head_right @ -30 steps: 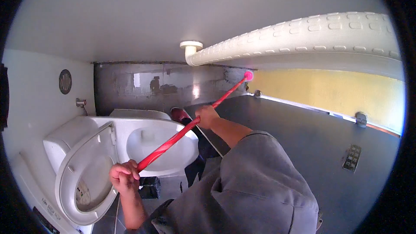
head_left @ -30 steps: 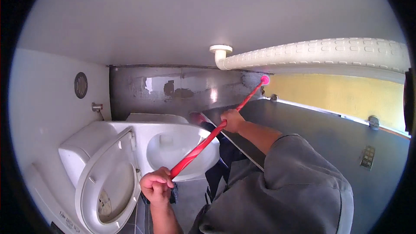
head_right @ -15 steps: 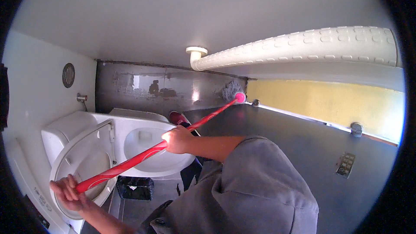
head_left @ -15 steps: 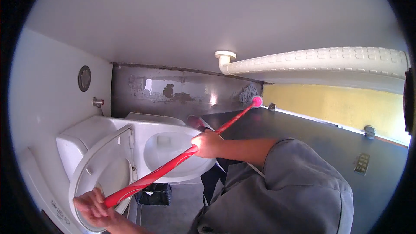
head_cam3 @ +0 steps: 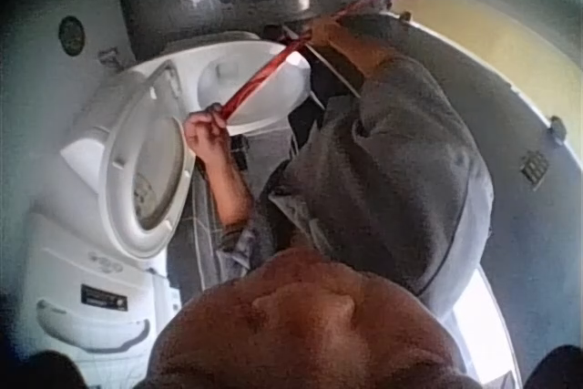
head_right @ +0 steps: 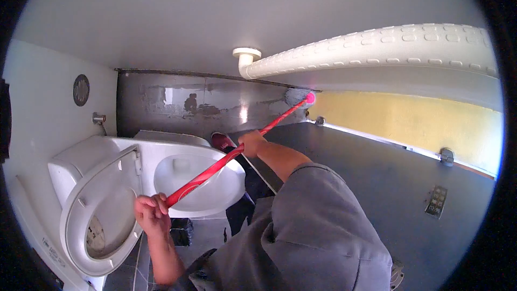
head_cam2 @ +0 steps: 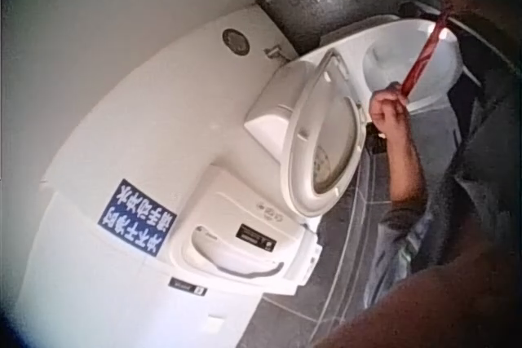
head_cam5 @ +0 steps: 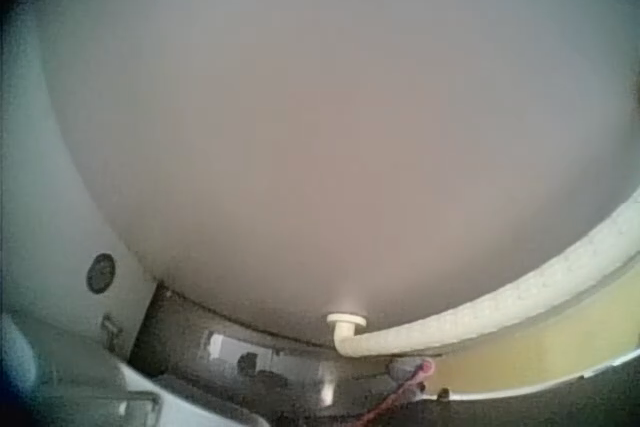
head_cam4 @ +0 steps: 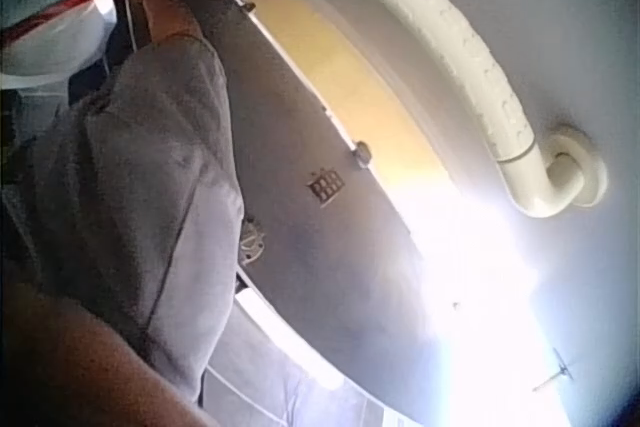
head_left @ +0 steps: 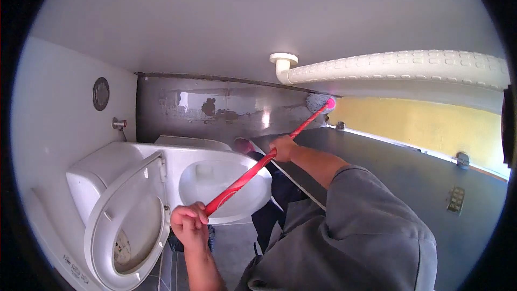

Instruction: Cleaning a squat toilet and a standard toilet in a public restroom using a mop and hose.

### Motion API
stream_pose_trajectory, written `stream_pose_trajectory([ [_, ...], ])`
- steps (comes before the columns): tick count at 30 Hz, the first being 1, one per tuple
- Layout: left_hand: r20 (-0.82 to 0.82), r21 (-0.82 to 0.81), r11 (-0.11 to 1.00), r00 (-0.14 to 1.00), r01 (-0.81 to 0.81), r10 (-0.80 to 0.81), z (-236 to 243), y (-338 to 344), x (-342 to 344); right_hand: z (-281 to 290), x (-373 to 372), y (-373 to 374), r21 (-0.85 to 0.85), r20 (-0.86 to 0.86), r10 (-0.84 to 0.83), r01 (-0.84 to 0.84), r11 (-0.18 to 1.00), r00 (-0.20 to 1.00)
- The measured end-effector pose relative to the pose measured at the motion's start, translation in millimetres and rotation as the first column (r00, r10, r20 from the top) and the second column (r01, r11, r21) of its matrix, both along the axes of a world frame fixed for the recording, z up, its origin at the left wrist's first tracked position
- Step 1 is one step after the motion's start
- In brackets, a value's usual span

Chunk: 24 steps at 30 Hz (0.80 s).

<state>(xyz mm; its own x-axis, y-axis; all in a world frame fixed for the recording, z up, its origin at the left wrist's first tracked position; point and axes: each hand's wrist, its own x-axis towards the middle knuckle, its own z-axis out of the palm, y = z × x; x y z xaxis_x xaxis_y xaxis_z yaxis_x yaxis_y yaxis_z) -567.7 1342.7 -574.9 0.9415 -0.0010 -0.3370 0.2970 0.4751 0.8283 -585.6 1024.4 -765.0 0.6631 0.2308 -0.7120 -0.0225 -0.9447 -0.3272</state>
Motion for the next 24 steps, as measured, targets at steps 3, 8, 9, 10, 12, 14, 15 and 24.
stream_pose_trajectory([
  [3, 0.042, 0.097, 0.995, 0.999, 0.013, -0.017, 9, 21, -19, 9, -9, 17, 0.052, 0.052, 0.078, -0.081, 0.995, 0.996],
  [8, 0.127, 0.185, 0.967, 0.98, -0.177, 0.155, 58, 94, -37, 37, -10, 98, 0.213, 0.045, 0.061, -0.07, 0.975, 0.997],
  [9, 0.063, 0.33, 0.852, 0.91, -0.406, 0.41, 75, 104, -42, 51, -13, 117, 0.291, 0.148, 0.015, -0.058, 0.955, 0.989],
  [10, 0.04, 0.48, 0.662, 0.768, -0.576, 0.639, 95, 111, -45, 66, -12, 131, 0.353, 0.114, -0.01, -0.031, 0.935, 0.993],
  [12, 0.104, 0.323, 0.783, 0.842, -0.532, 0.529, 134, 127, -41, 114, -1, 153, 0.401, 0.082, 0.031, -0.062, 0.914, 0.996],
  [14, 0.285, -0.011, 0.956, 0.915, -0.294, 0.285, 160, 147, -26, 142, 4, 159, 0.501, 0.069, 0.067, -0.093, 0.86, 0.995],
  [15, 0.402, -0.152, 0.98, 0.898, -0.128, 0.179, 165, 158, -23, 147, 5, 160, 0.506, 0.072, 0.069, -0.096, 0.857, 0.995],
  [24, 0.233, 0.257, 0.911, 0.936, -0.322, 0.265, 63, 85, -36, 70, -6, 86, 0.335, 0.194, -0.042, -0.026, 0.942, 0.98],
])
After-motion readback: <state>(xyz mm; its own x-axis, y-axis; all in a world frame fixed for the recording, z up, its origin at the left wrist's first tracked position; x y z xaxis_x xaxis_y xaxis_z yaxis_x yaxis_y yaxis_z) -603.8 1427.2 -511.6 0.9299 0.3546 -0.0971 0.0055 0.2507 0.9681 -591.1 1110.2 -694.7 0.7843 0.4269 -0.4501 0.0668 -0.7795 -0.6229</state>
